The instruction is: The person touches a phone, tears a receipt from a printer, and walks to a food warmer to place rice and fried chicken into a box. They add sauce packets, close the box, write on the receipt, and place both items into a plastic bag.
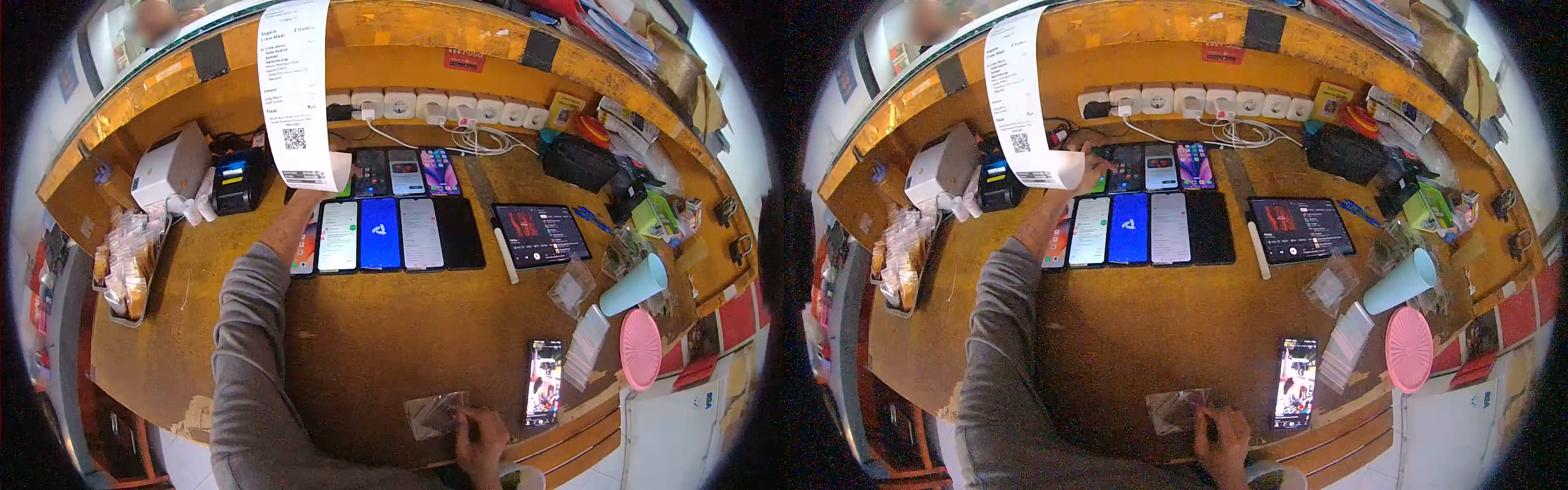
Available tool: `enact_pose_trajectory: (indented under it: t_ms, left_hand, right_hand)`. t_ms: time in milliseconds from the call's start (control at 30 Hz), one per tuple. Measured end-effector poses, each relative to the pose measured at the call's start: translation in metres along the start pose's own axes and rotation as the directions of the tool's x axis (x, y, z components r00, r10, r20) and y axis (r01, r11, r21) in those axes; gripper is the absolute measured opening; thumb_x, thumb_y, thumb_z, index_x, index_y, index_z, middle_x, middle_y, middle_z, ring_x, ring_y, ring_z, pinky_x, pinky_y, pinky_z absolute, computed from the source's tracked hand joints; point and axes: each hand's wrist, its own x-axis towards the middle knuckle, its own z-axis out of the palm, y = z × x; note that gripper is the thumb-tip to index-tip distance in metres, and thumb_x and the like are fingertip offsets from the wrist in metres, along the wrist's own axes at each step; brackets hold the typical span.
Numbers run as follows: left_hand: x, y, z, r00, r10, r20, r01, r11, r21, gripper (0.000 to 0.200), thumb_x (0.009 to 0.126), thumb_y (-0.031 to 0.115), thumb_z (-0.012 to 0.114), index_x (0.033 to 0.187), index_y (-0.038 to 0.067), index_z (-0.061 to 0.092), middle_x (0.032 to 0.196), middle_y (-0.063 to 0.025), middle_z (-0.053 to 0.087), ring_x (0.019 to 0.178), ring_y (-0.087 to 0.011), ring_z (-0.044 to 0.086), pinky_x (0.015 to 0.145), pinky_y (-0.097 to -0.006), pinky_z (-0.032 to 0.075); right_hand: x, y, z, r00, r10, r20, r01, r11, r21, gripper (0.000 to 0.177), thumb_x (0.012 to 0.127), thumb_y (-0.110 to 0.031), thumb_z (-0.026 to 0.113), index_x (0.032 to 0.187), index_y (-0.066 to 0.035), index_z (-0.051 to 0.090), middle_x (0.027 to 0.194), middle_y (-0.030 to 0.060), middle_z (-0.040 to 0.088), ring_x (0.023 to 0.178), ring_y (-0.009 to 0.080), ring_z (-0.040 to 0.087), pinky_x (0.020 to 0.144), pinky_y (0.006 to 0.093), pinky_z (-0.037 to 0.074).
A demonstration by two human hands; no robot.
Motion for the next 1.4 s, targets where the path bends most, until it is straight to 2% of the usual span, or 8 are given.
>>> enact_pose_trajectory:
  t_ms: [467, 533, 600, 667, 800, 933, 1067, 1400]
  left_hand:
    - [-0.015, 0.015, -0.004, 0.987, -0.130, -0.090, 0.123, 0.989, -0.084, 0.038, 0.093, 0.039, 0.049, 0.130, 0.035, 0.052, 0.150, -0.0143, 0.033, 0.137, -0.0450, 0.026, 0.102, -0.0711, 0.025]
    - [-0.021, 0.020, -0.014, 0.982, -0.151, -0.117, 0.151, 0.988, -0.009, 0.039, 0.093, 0.043, 0.048, 0.128, 0.029, 0.055, 0.146, -0.0106, 0.038, 0.132, -0.0407, 0.032, 0.102, -0.0659, 0.026]
    - [-0.014, -0.026, 0.019, 0.933, 0.209, -0.293, -0.194, 0.978, 0.078, 0.040, 0.092, 0.043, 0.050, 0.126, 0.023, 0.057, 0.141, -0.0101, 0.042, 0.131, -0.0355, 0.034, 0.103, -0.0578, 0.030]
    - [-0.057, 0.012, -0.051, 0.995, -0.037, -0.089, 0.003, 0.935, -0.355, 0.041, 0.090, 0.039, 0.054, 0.124, 0.017, 0.059, 0.132, -0.0133, 0.049, 0.125, -0.0316, 0.041, 0.104, -0.0437, 0.031]
    - [-0.111, 0.027, -0.060, 0.983, -0.114, -0.146, 0.079, 0.970, -0.228, 0.046, 0.086, 0.035, 0.060, 0.129, 0.016, 0.056, 0.143, -0.0120, 0.042, 0.129, -0.0341, 0.040, 0.103, -0.0680, 0.020]
    - [-0.189, 0.069, -0.085, 0.962, 0.262, -0.083, -0.242, 0.951, 0.192, 0.043, 0.086, 0.036, 0.058, 0.125, 0.017, 0.059, 0.127, -0.0095, 0.053, 0.121, -0.0284, 0.047, 0.102, -0.0631, 0.025]
    - [-0.263, 0.137, -0.104, 0.778, 0.622, -0.087, -0.627, 0.762, -0.160, 0.041, 0.089, 0.040, 0.059, 0.122, 0.016, 0.058, 0.119, -0.0050, 0.058, 0.114, -0.0248, 0.052, 0.095, -0.0511, 0.036]
    - [-0.269, 0.120, -0.114, 0.827, 0.559, -0.053, -0.553, 0.793, -0.256, 0.044, 0.089, 0.042, 0.059, 0.120, 0.012, 0.059, 0.111, -0.0098, 0.062, 0.110, -0.0283, 0.056, 0.096, -0.0475, 0.039]
  right_hand:
    - [-0.002, 0.005, 0.004, 0.999, -0.034, -0.017, 0.034, 0.999, 0.031, 0.009, 0.081, -0.006, 0.069, 0.090, -0.006, 0.065, 0.076, 0.0120, 0.063, 0.066, 0.0306, 0.060, 0.061, 0.0402, 0.045]
    - [-0.001, -0.001, 0.001, 1.000, 0.000, -0.018, -0.001, 0.999, -0.043, 0.007, 0.083, -0.006, 0.067, 0.089, -0.003, 0.066, 0.078, 0.0145, 0.065, 0.068, 0.0299, 0.063, 0.063, 0.0379, 0.048]
    - [0.002, -0.004, 0.001, 0.999, -0.013, -0.040, 0.013, 1.000, -0.003, 0.007, 0.083, -0.007, 0.067, 0.089, -0.003, 0.066, 0.079, 0.0147, 0.066, 0.069, 0.0303, 0.064, 0.063, 0.0381, 0.048]
    - [0.002, -0.005, 0.002, 0.997, -0.022, -0.068, 0.025, 0.999, 0.039, 0.008, 0.084, -0.008, 0.067, 0.090, -0.003, 0.066, 0.080, 0.0150, 0.066, 0.070, 0.0306, 0.064, 0.063, 0.0383, 0.048]
    - [-0.001, -0.004, 0.002, 0.998, 0.000, -0.056, 0.001, 1.000, 0.026, 0.009, 0.084, -0.007, 0.066, 0.093, -0.005, 0.065, 0.082, 0.0142, 0.066, 0.073, 0.0320, 0.064, 0.068, 0.0402, 0.050]
    - [-0.002, -0.004, 0.005, 0.995, 0.025, -0.093, -0.021, 0.999, 0.042, 0.006, 0.084, -0.006, 0.066, 0.091, -0.005, 0.067, 0.083, 0.0135, 0.067, 0.074, 0.0314, 0.063, 0.070, 0.0387, 0.049]
    - [-0.001, -0.005, 0.003, 0.993, -0.048, -0.110, 0.059, 0.994, 0.092, 0.006, 0.084, -0.005, 0.067, 0.090, -0.005, 0.067, 0.083, 0.0128, 0.067, 0.074, 0.0303, 0.063, 0.069, 0.0378, 0.048]
    - [-0.007, -0.009, -0.004, 0.990, -0.135, -0.037, 0.139, 0.983, 0.122, 0.009, 0.085, -0.008, 0.066, 0.094, -0.006, 0.068, 0.083, 0.0116, 0.067, 0.076, 0.0308, 0.063, 0.069, 0.0381, 0.047]
